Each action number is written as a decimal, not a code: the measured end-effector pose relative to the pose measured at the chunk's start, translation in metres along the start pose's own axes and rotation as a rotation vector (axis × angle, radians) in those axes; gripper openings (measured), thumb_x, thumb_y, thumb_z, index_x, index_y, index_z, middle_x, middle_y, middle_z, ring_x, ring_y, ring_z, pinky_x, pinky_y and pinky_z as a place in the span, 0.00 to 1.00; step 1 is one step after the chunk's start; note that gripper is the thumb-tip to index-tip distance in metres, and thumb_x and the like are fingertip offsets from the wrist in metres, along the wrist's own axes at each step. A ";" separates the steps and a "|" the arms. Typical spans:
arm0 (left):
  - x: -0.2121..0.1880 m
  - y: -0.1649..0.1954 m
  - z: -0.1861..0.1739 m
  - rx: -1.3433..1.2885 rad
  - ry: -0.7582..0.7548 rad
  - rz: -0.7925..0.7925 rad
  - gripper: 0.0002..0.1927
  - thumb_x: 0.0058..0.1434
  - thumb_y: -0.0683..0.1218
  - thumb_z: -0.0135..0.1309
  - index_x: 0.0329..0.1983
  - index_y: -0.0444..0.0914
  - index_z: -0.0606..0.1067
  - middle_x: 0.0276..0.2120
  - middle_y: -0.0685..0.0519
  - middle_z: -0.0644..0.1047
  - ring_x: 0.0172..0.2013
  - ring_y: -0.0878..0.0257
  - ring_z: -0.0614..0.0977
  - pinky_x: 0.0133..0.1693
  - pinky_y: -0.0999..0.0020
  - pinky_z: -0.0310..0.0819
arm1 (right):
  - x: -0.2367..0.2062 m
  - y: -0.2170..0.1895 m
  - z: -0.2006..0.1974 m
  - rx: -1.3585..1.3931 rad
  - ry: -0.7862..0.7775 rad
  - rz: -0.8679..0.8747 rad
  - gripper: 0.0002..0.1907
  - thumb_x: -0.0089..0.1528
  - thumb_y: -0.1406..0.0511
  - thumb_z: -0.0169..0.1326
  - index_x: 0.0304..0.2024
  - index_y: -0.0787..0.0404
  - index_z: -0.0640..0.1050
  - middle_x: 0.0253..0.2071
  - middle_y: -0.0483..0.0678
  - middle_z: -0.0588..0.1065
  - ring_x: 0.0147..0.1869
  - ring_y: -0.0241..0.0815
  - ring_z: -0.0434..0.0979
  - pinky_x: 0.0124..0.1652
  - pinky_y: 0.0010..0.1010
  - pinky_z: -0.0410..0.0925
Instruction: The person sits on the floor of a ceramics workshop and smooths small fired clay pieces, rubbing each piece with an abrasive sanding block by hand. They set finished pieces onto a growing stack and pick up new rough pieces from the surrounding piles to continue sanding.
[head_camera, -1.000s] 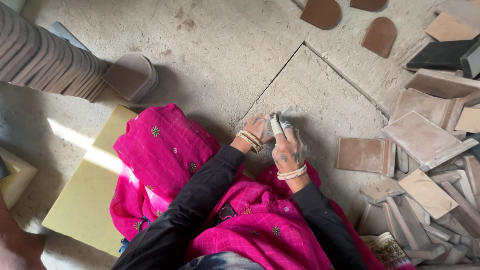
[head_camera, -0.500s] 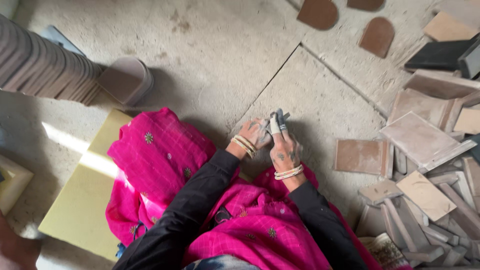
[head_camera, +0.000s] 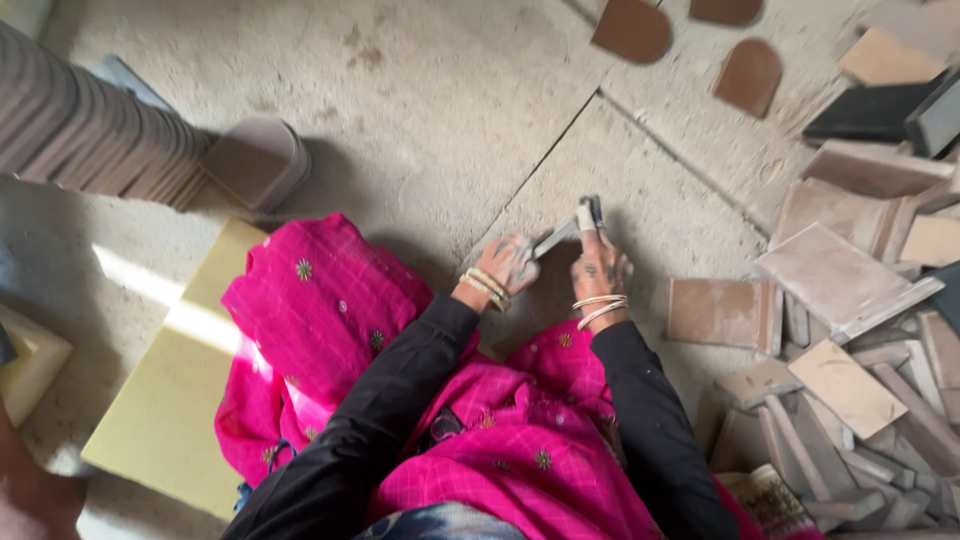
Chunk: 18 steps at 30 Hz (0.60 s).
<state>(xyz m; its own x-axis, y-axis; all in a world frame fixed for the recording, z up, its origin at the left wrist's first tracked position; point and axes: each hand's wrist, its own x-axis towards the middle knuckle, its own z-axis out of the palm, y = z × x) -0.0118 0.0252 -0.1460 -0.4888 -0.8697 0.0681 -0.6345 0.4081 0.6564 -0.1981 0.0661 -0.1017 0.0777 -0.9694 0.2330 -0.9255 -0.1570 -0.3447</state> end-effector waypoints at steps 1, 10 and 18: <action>-0.001 0.002 -0.005 -0.063 0.046 0.052 0.25 0.57 0.49 0.48 0.57 0.35 0.74 0.37 0.41 0.77 0.42 0.44 0.79 0.47 0.49 0.72 | 0.003 0.007 0.003 0.053 -0.063 0.048 0.19 0.55 0.75 0.52 0.51 0.67 0.76 0.48 0.64 0.77 0.46 0.70 0.76 0.44 0.59 0.68; -0.007 -0.004 0.017 0.224 0.080 0.115 0.18 0.61 0.54 0.51 0.45 0.36 0.76 0.45 0.45 0.77 0.50 0.48 0.79 0.53 0.49 0.70 | -0.005 -0.002 0.010 0.170 -0.034 0.086 0.27 0.56 0.76 0.49 0.60 0.67 0.73 0.52 0.66 0.75 0.48 0.69 0.75 0.47 0.56 0.69; -0.004 0.002 0.008 0.181 -0.083 0.012 0.13 0.62 0.52 0.52 0.40 0.38 0.77 0.42 0.45 0.79 0.49 0.48 0.79 0.53 0.51 0.72 | 0.004 -0.023 -0.014 -0.020 -0.284 0.210 0.26 0.57 0.73 0.48 0.59 0.58 0.74 0.51 0.61 0.74 0.45 0.67 0.73 0.44 0.61 0.65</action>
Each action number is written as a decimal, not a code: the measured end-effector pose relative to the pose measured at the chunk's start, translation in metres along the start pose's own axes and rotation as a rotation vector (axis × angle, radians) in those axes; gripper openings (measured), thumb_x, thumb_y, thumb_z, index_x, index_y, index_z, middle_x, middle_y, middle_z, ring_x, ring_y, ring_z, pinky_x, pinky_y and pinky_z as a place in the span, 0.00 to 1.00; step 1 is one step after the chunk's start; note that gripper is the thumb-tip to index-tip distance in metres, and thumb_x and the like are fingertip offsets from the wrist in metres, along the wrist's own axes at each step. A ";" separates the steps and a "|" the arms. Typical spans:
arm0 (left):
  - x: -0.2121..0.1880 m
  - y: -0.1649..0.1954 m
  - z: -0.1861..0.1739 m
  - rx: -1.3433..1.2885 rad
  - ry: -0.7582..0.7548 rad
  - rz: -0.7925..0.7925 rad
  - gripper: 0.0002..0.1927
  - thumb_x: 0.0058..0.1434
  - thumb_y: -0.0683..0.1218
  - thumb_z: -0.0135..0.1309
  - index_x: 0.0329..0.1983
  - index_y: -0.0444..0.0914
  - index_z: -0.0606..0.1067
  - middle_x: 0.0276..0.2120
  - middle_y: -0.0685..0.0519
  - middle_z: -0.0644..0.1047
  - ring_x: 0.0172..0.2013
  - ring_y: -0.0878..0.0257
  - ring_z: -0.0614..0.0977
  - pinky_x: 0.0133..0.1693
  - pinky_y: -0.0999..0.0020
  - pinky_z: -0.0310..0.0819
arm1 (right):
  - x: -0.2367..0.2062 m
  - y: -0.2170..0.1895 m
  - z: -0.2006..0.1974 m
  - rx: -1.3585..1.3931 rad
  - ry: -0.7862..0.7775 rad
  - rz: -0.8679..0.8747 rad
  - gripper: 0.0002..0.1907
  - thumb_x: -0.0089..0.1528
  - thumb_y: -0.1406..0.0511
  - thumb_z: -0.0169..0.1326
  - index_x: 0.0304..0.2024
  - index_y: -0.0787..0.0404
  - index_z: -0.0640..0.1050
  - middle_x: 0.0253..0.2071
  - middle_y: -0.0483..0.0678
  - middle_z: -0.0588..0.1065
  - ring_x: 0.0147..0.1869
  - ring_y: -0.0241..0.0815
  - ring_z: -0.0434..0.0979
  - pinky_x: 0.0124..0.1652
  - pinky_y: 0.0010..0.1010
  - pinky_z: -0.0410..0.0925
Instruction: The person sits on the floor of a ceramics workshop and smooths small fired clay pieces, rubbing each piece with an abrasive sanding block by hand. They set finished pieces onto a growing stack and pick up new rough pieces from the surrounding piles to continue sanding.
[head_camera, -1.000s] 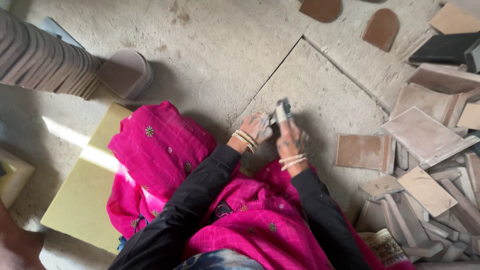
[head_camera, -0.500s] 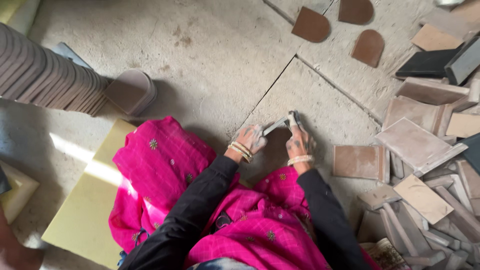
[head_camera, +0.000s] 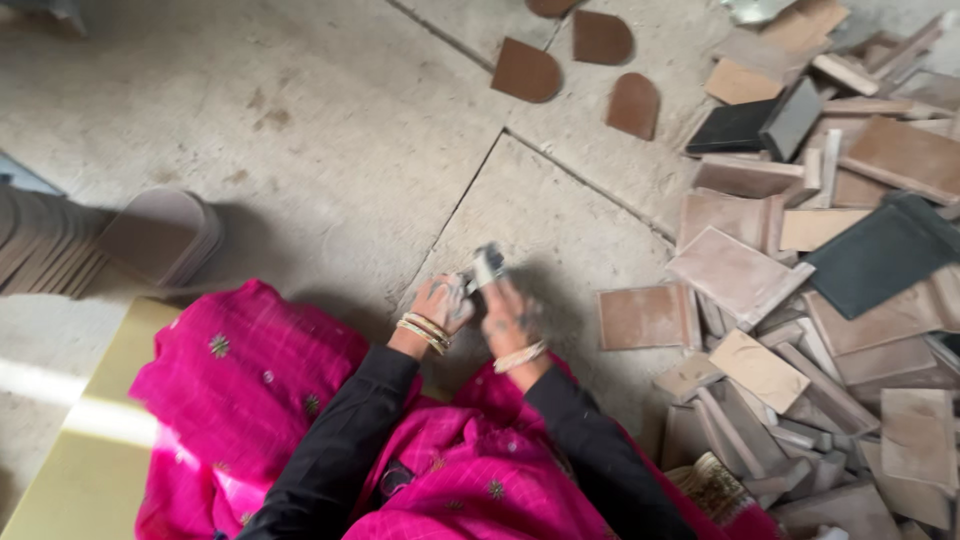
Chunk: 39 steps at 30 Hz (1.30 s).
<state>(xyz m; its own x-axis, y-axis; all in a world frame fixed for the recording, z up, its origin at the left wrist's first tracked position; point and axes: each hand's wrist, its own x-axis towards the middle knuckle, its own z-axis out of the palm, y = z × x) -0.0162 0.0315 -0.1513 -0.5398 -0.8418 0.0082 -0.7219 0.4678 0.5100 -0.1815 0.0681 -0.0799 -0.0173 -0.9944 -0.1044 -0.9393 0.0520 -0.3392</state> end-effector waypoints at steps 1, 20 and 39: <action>0.002 0.002 -0.004 -0.043 -0.212 -0.143 0.14 0.62 0.52 0.52 0.40 0.37 0.78 0.42 0.44 0.80 0.49 0.48 0.80 0.53 0.54 0.74 | 0.000 0.000 0.000 0.064 0.055 -0.076 0.27 0.57 0.74 0.47 0.60 0.59 0.73 0.51 0.60 0.75 0.47 0.67 0.74 0.46 0.59 0.66; 0.017 0.003 -0.016 -0.087 0.023 -0.020 0.30 0.59 0.53 0.49 0.67 0.46 0.71 0.51 0.44 0.77 0.55 0.46 0.76 0.58 0.49 0.69 | 0.003 -0.005 -0.009 0.234 0.224 -0.104 0.34 0.53 0.74 0.47 0.64 0.60 0.73 0.59 0.61 0.75 0.47 0.65 0.76 0.43 0.54 0.70; 0.005 0.001 -0.004 -0.066 0.496 0.211 0.26 0.56 0.55 0.53 0.54 0.37 0.74 0.46 0.47 0.77 0.51 0.48 0.75 0.53 0.50 0.69 | -0.001 0.005 0.019 0.038 0.265 -0.084 0.15 0.61 0.70 0.50 0.51 0.56 0.76 0.44 0.59 0.77 0.46 0.62 0.79 0.46 0.55 0.71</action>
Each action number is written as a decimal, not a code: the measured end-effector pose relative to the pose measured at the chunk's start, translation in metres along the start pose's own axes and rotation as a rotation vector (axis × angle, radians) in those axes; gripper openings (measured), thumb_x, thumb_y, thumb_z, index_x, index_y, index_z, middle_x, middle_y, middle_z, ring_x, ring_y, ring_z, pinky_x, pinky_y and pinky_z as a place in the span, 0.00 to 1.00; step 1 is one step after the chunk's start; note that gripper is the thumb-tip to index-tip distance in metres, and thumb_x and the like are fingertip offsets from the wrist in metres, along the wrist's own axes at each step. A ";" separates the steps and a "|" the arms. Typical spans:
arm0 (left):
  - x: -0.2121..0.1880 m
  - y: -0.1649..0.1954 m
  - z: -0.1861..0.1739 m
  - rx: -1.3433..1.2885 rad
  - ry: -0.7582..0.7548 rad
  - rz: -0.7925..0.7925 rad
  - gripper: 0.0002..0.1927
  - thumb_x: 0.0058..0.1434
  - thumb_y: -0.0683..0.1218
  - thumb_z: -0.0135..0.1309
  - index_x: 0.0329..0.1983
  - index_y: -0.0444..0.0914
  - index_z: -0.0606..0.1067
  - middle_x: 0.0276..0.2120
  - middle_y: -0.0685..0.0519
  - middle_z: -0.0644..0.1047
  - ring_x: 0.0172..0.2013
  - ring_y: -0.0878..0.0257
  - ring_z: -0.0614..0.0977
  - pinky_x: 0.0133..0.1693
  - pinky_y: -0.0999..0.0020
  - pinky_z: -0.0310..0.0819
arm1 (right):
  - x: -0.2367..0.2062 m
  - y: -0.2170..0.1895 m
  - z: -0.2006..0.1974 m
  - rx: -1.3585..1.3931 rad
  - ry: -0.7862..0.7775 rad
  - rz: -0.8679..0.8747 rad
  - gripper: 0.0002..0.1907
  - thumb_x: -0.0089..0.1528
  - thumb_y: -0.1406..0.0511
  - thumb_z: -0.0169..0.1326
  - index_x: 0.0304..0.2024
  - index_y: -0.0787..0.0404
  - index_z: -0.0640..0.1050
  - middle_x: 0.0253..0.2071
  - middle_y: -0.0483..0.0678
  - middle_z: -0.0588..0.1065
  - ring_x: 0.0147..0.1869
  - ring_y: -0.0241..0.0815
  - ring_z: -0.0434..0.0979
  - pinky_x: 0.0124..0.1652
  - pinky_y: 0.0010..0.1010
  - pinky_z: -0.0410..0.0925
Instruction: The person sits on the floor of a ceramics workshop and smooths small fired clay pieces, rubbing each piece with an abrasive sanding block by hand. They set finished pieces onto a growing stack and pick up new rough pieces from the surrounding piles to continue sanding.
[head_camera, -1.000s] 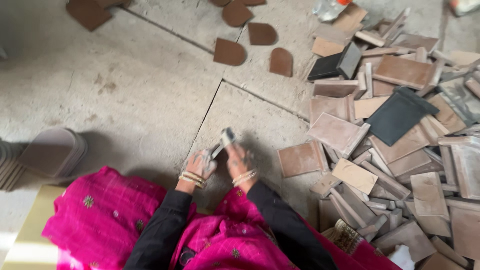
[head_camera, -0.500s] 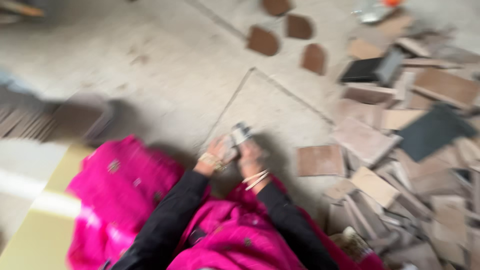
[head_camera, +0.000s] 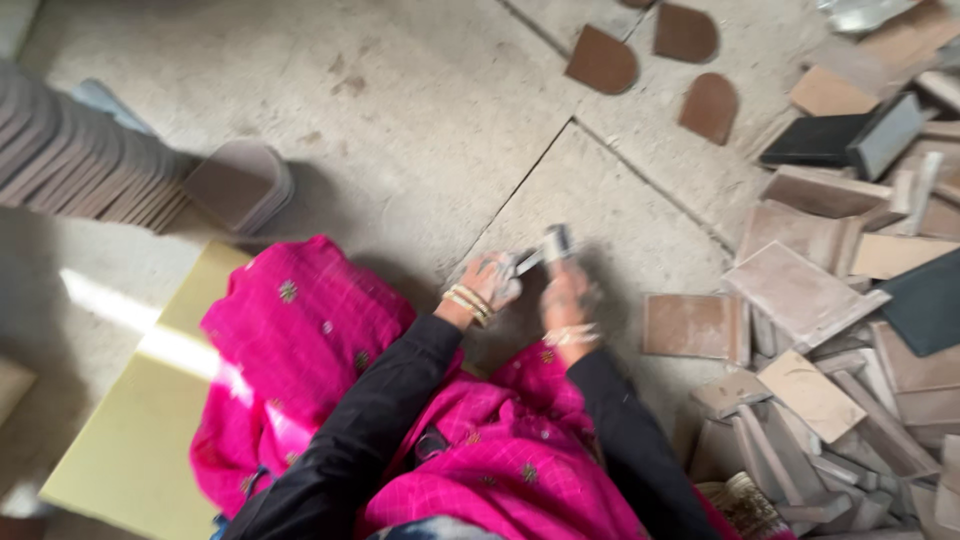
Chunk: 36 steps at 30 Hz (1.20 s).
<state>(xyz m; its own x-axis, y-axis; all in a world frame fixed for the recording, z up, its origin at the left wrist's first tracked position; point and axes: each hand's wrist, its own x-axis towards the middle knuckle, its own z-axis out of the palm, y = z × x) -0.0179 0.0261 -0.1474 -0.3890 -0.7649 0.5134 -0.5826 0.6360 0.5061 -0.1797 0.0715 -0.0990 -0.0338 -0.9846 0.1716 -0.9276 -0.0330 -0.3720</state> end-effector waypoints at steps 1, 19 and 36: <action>0.000 -0.001 0.001 0.057 -0.127 -0.018 0.23 0.58 0.55 0.53 0.52 0.39 0.75 0.46 0.47 0.77 0.52 0.48 0.75 0.52 0.50 0.69 | 0.000 0.001 0.002 0.016 0.021 -0.036 0.21 0.58 0.72 0.49 0.55 0.58 0.76 0.47 0.60 0.77 0.44 0.64 0.78 0.43 0.55 0.71; 0.028 0.006 -0.013 -0.097 -0.450 -0.384 0.21 0.57 0.52 0.53 0.54 0.45 0.78 0.44 0.47 0.80 0.52 0.48 0.78 0.52 0.49 0.71 | 0.021 0.014 -0.016 0.046 -0.057 0.156 0.25 0.55 0.72 0.52 0.56 0.58 0.76 0.42 0.62 0.78 0.44 0.68 0.78 0.43 0.57 0.70; 0.006 -0.026 -0.013 0.149 -0.148 -0.152 0.24 0.59 0.43 0.54 0.61 0.40 0.73 0.55 0.40 0.74 0.58 0.40 0.72 0.59 0.45 0.68 | -0.012 -0.019 0.012 0.283 -0.072 0.272 0.20 0.56 0.72 0.47 0.51 0.65 0.73 0.27 0.62 0.72 0.30 0.62 0.74 0.31 0.55 0.67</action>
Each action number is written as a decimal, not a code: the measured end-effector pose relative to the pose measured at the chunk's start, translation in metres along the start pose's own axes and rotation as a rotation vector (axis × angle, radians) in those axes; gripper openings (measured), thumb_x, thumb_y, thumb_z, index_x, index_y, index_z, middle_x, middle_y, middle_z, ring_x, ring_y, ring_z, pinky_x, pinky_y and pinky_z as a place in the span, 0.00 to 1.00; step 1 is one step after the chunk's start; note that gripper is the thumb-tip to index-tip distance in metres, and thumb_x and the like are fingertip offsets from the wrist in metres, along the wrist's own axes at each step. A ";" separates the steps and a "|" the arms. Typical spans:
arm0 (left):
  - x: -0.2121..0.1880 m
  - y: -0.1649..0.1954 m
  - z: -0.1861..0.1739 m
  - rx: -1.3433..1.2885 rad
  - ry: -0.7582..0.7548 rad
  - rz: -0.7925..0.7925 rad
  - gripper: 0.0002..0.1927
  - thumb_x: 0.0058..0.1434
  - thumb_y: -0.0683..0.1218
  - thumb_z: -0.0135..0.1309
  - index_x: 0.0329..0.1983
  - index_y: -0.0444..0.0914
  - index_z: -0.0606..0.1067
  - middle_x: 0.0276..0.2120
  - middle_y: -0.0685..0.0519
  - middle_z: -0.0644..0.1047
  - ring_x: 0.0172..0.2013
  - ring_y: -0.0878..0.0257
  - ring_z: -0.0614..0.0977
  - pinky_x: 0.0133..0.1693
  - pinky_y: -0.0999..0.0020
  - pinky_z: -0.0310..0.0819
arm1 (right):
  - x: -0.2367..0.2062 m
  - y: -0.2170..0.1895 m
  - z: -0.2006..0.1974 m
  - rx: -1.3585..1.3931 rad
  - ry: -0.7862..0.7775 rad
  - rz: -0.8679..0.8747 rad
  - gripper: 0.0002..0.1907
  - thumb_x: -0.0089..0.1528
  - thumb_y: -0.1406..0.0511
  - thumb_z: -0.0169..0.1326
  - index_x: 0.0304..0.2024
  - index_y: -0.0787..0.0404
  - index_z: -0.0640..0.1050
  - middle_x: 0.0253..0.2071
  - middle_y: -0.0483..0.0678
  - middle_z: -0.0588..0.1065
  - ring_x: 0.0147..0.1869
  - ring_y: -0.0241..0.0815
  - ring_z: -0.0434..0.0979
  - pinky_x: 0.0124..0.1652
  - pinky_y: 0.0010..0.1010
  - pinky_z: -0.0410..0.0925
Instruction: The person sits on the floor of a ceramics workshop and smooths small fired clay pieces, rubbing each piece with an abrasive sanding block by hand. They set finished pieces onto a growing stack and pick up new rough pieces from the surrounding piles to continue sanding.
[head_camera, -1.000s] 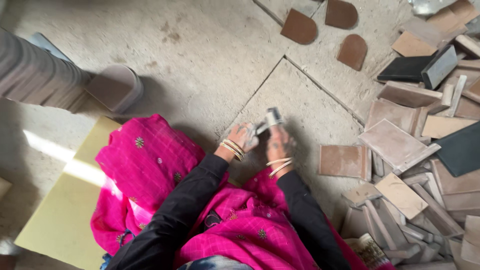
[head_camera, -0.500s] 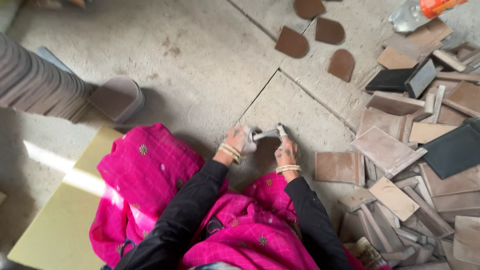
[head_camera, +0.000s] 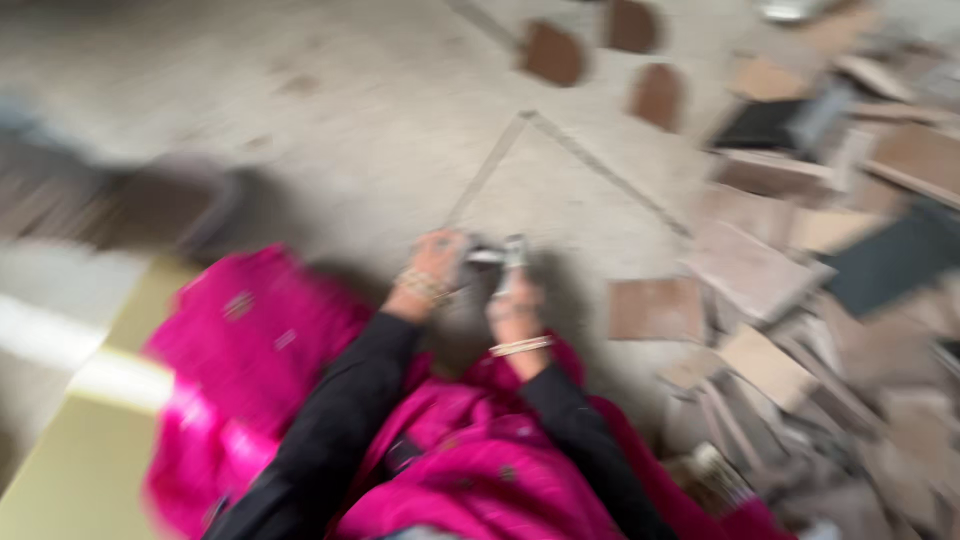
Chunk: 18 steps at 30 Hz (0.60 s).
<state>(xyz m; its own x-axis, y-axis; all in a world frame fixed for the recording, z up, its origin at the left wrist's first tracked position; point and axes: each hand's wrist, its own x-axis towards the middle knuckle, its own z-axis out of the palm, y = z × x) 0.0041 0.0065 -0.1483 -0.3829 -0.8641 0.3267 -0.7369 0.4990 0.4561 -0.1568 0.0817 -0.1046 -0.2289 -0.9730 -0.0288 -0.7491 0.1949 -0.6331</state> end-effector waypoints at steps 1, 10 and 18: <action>-0.005 -0.001 0.003 -0.162 0.001 0.010 0.27 0.55 0.43 0.53 0.61 0.42 0.74 0.55 0.43 0.75 0.58 0.41 0.73 0.59 0.47 0.69 | -0.001 -0.006 0.001 0.109 0.046 -0.099 0.24 0.54 0.74 0.45 0.55 0.67 0.72 0.26 0.61 0.71 0.27 0.61 0.72 0.29 0.53 0.66; 0.047 0.050 -0.040 0.028 -0.379 -0.141 0.17 0.51 0.57 0.67 0.40 0.46 0.84 0.29 0.42 0.82 0.34 0.44 0.85 0.39 0.50 0.80 | 0.000 -0.045 -0.055 -0.162 0.153 -0.225 0.37 0.56 0.73 0.48 0.70 0.56 0.68 0.55 0.58 0.76 0.42 0.60 0.76 0.39 0.53 0.71; 0.043 0.029 -0.035 -0.221 -0.324 -0.168 0.22 0.51 0.50 0.63 0.52 0.47 0.84 0.37 0.41 0.83 0.37 0.46 0.86 0.41 0.54 0.81 | 0.002 -0.048 -0.050 -0.231 0.155 -0.261 0.35 0.57 0.72 0.50 0.69 0.58 0.69 0.57 0.57 0.74 0.42 0.56 0.77 0.36 0.51 0.71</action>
<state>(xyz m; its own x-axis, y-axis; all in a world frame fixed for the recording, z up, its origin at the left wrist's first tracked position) -0.0140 -0.0140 -0.0923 -0.4488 -0.8932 -0.0285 -0.6806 0.3210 0.6586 -0.1519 0.0769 -0.0357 -0.0898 -0.9669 0.2388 -0.9109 -0.0172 -0.4123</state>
